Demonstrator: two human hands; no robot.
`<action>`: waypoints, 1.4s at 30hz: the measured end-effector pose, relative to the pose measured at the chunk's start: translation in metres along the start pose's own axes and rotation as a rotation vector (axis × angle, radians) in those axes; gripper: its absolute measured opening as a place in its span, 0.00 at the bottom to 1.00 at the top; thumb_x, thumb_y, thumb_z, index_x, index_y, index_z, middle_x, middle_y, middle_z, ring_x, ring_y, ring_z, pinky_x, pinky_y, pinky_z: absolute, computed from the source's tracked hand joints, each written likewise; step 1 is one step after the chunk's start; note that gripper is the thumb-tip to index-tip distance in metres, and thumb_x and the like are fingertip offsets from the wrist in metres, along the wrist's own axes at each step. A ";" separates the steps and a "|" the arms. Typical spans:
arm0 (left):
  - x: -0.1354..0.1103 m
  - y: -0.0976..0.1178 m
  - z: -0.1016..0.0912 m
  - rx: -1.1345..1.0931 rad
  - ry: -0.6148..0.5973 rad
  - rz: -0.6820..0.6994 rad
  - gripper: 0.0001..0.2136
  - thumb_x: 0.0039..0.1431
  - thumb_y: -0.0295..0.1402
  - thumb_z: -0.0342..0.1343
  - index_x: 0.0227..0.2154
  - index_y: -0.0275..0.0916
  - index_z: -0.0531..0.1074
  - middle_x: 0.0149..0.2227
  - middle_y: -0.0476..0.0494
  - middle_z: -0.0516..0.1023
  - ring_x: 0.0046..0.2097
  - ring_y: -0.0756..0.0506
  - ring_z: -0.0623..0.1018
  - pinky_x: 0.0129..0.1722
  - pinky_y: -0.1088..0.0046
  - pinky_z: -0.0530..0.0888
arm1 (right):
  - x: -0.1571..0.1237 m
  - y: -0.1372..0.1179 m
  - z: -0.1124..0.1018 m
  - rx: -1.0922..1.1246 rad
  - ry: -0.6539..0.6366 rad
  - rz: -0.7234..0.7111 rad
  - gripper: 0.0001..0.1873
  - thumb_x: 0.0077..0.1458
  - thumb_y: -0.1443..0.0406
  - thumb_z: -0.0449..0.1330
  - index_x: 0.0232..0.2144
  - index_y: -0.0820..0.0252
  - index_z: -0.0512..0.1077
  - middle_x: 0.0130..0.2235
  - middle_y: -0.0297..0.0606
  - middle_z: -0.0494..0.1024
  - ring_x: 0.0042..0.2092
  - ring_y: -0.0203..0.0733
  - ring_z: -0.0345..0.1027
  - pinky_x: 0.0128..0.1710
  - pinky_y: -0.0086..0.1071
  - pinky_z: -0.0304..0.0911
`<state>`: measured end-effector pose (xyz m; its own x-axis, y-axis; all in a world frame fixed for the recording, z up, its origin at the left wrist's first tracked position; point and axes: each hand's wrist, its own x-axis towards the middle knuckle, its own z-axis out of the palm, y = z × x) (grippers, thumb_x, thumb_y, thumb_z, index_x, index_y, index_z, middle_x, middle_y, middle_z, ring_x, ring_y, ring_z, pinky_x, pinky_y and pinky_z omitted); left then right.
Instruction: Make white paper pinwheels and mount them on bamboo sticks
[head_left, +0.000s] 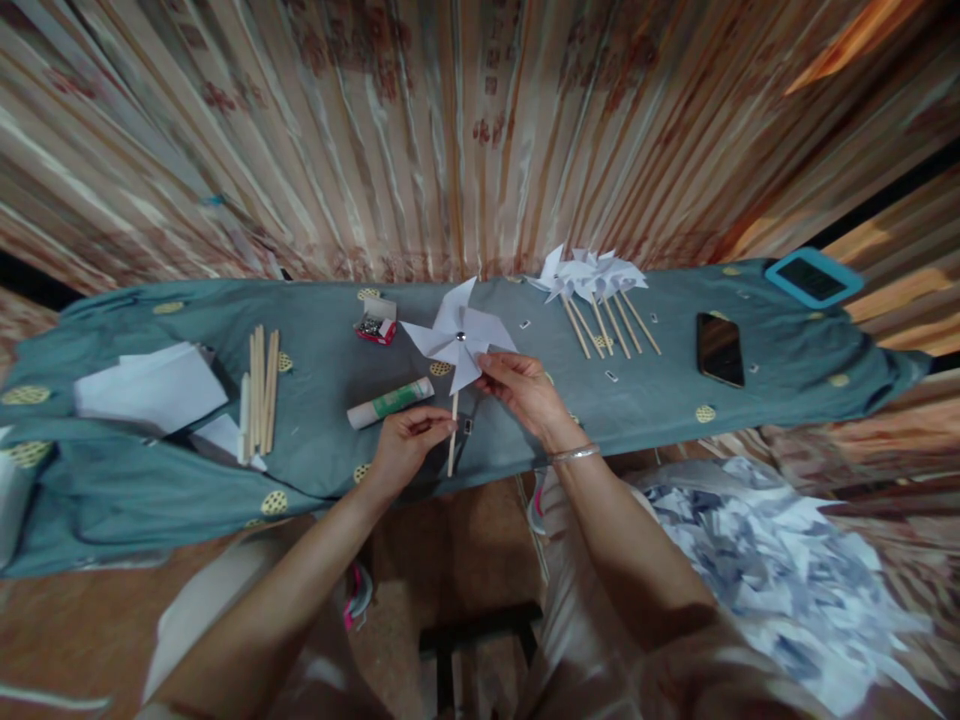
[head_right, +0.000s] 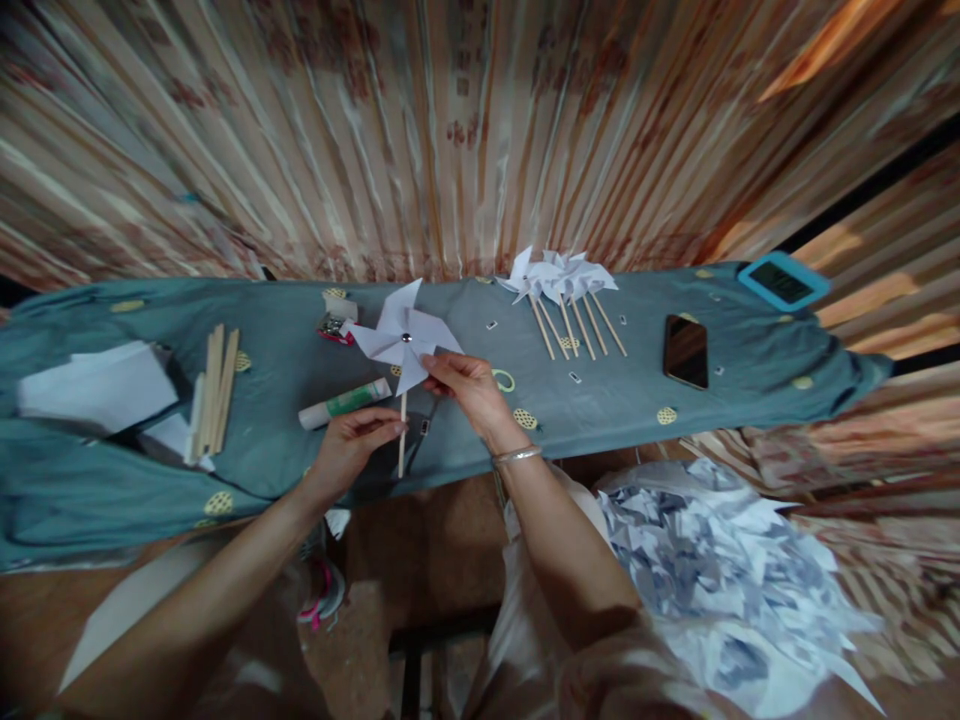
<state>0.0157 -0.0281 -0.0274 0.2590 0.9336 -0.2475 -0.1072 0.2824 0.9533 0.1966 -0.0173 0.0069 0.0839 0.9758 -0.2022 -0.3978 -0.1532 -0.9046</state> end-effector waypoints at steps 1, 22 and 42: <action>0.000 0.000 0.000 -0.002 -0.001 -0.001 0.15 0.32 0.40 0.75 0.25 0.39 0.82 0.27 0.48 0.83 0.30 0.49 0.78 0.35 0.74 0.75 | 0.000 0.000 0.001 0.013 0.003 0.006 0.23 0.26 0.50 0.78 0.20 0.59 0.78 0.22 0.28 0.75 0.26 0.30 0.66 0.27 0.27 0.61; -0.001 0.000 0.001 -0.008 -0.021 -0.011 0.14 0.32 0.38 0.74 0.24 0.39 0.82 0.26 0.48 0.82 0.29 0.49 0.77 0.34 0.74 0.74 | -0.002 0.005 0.009 -0.025 0.002 -0.001 0.22 0.24 0.53 0.78 0.19 0.59 0.77 0.22 0.29 0.77 0.25 0.30 0.63 0.28 0.29 0.57; -0.002 0.003 -0.001 0.047 -0.032 -0.017 0.15 0.32 0.41 0.75 0.24 0.39 0.82 0.26 0.47 0.82 0.28 0.48 0.77 0.33 0.72 0.75 | 0.002 -0.011 -0.014 0.043 0.081 -0.052 0.23 0.24 0.50 0.79 0.19 0.56 0.77 0.22 0.28 0.75 0.26 0.32 0.63 0.28 0.28 0.59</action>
<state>0.0141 -0.0295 -0.0241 0.2905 0.9213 -0.2585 -0.0577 0.2866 0.9563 0.2142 -0.0161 0.0109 0.1783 0.9662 -0.1862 -0.4299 -0.0937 -0.8980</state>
